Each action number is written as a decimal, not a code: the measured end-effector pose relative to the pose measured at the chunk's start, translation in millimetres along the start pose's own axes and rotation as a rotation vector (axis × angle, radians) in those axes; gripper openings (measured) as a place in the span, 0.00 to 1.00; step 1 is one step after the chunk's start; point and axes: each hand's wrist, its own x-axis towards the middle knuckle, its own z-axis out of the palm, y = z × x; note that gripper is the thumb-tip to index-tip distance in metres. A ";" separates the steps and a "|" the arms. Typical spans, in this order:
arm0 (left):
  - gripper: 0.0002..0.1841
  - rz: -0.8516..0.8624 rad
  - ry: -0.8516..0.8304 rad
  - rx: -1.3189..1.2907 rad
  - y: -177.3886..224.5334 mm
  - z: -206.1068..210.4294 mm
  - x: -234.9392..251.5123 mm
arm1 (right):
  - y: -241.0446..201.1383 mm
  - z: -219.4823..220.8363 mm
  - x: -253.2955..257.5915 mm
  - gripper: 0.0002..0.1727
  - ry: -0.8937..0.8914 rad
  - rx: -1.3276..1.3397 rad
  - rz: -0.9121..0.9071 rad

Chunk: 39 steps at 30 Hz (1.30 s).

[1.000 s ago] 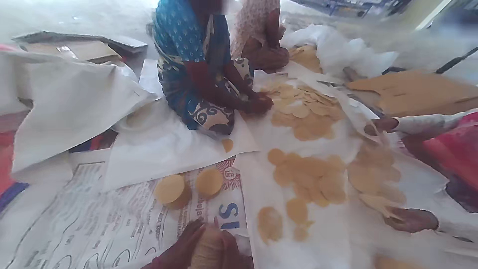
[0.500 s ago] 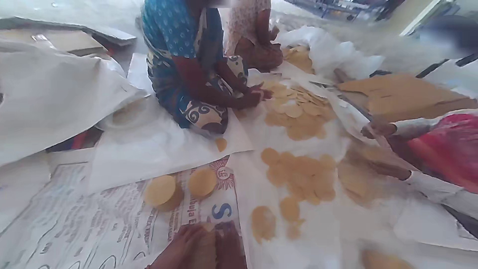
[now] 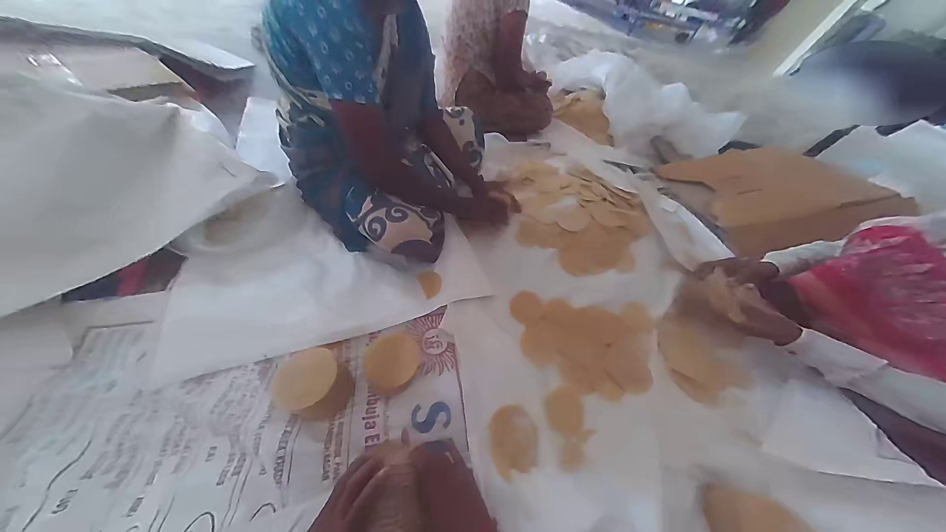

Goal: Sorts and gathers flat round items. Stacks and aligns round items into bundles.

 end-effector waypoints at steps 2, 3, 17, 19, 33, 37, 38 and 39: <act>0.59 -0.073 0.024 -0.103 -7.5 9.2 -6.9 | 3.6 1.1 -1.8 0.54 0.062 0.015 -0.008; 0.61 -0.101 0.020 -0.150 -9.5 11.1 -6.3 | 5.6 2.8 -3.2 0.55 0.097 0.022 -0.009; 0.59 -0.237 -0.047 -0.079 21.2 -34.9 26.3 | 5.1 30.4 7.0 0.40 0.184 -0.130 0.144; 0.60 -0.291 -0.105 -0.135 13.5 -27.8 26.4 | 8.6 35.6 7.4 0.37 0.088 -0.172 0.224; 0.70 -0.113 -0.135 -0.111 13.8 -2.8 24.9 | 13.8 -3.8 5.3 0.59 0.066 0.014 -0.049; 0.73 -0.144 -0.194 -0.135 -17.0 5.9 12.3 | 21.5 2.4 -0.7 0.57 0.170 0.083 -0.055; 0.74 -0.186 -0.220 -0.157 -18.7 4.8 15.1 | 21.6 1.7 -0.6 0.57 0.155 0.099 -0.037; 0.73 -0.238 -0.238 -0.179 -15.6 0.3 21.0 | 20.1 -0.9 0.6 0.56 0.122 0.120 -0.008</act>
